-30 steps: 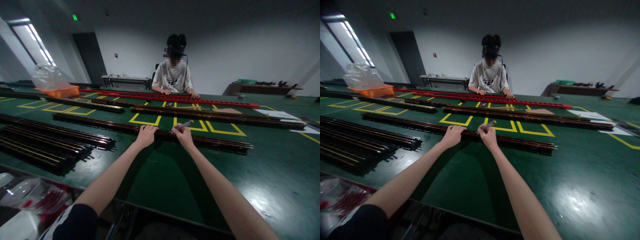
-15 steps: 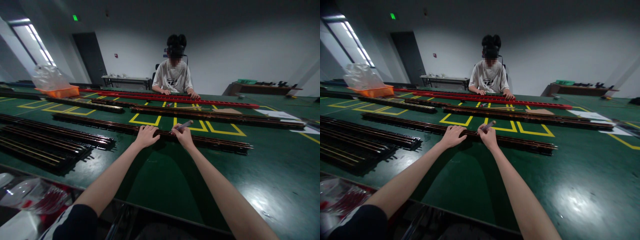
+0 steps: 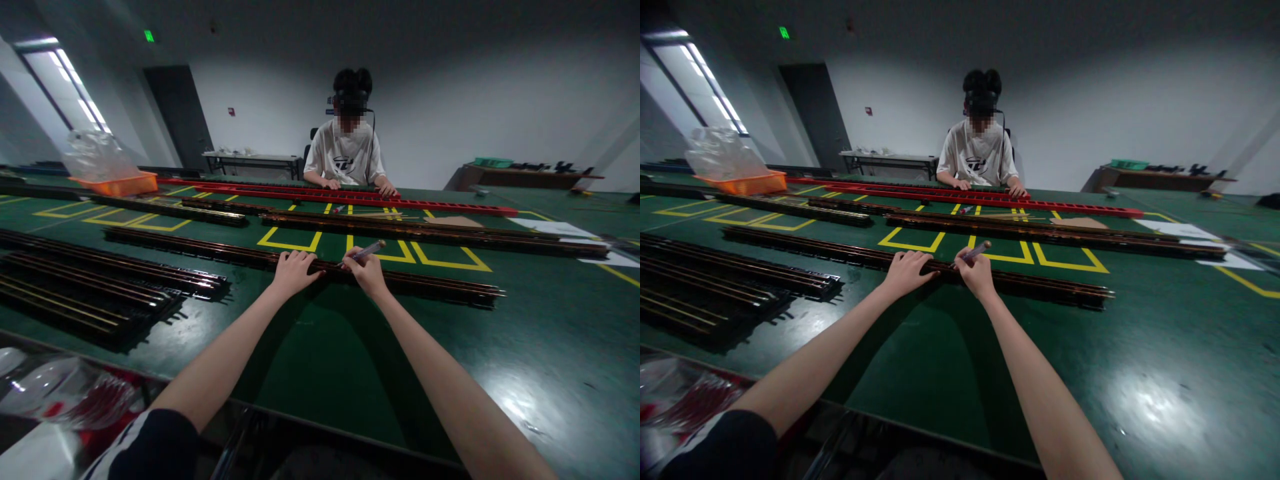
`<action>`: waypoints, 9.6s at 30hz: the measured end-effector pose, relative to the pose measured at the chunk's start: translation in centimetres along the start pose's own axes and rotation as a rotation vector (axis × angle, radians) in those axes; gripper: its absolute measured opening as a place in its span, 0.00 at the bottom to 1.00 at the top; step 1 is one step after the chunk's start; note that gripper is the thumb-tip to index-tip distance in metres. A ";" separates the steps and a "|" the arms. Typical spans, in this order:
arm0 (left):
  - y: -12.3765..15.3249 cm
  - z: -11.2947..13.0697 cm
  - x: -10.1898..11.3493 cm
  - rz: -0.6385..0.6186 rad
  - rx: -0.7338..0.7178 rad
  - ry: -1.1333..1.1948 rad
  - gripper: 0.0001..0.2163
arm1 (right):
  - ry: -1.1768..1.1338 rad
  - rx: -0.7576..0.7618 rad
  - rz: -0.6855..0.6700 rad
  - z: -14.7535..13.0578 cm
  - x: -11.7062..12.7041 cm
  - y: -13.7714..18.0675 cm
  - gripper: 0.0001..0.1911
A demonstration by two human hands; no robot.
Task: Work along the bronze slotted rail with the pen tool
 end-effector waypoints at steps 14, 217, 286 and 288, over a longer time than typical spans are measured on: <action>0.1 0.5 0.4 0.015 0.008 -0.025 0.17 | -0.087 -0.048 0.033 0.9 0.4 -0.3 0.06; 0.0 -0.6 -0.2 -0.015 -0.062 0.023 0.19 | -0.153 -0.051 0.012 0.3 0.5 -0.1 0.05; 0.0 -0.7 -0.1 0.014 -0.034 0.026 0.14 | -0.057 -0.021 0.053 0.3 0.7 0.1 0.05; 0.0 -0.8 -0.1 0.019 -0.031 0.026 0.14 | -0.049 -0.018 0.049 0.3 0.8 0.1 0.05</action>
Point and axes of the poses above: each hand's wrist, its own y-axis away from the middle knuckle, its own x-axis out of the back of the hand, z = x × y, the point moved 4 cm from there along -y, towards the middle knuckle, and after that the axes turned 11 degrees about -z, right-handed, at the moved point
